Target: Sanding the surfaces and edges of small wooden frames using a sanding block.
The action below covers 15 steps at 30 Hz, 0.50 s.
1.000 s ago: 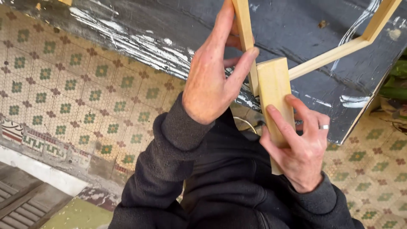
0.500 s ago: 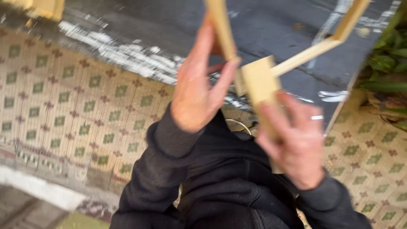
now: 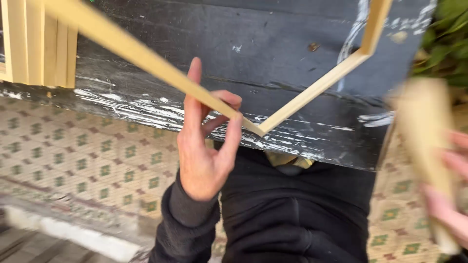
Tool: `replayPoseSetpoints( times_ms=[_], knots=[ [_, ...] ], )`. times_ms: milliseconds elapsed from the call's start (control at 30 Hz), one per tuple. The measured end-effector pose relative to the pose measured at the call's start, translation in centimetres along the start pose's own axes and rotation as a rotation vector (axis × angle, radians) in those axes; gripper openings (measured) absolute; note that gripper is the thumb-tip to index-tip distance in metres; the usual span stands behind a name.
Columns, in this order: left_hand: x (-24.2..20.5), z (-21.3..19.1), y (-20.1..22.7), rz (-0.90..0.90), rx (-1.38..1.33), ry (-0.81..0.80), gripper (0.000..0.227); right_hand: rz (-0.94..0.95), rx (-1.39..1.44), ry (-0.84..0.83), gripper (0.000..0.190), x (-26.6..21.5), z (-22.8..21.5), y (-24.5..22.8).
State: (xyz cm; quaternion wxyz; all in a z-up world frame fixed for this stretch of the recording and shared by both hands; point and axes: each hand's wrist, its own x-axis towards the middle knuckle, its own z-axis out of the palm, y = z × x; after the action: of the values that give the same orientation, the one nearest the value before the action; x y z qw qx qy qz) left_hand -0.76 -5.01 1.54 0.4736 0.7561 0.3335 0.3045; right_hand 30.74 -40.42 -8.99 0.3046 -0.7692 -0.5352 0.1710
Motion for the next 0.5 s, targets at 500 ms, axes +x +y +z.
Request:
replayPoseSetpoints(
  times_ms=[500],
  knots=[
    [-2.7, 3.8, -1.0, -0.139, -0.060, 0.316, 0.079, 0.450, 0.610, 0.295, 0.060, -7.0, 4.7, 2.9]
  ],
)
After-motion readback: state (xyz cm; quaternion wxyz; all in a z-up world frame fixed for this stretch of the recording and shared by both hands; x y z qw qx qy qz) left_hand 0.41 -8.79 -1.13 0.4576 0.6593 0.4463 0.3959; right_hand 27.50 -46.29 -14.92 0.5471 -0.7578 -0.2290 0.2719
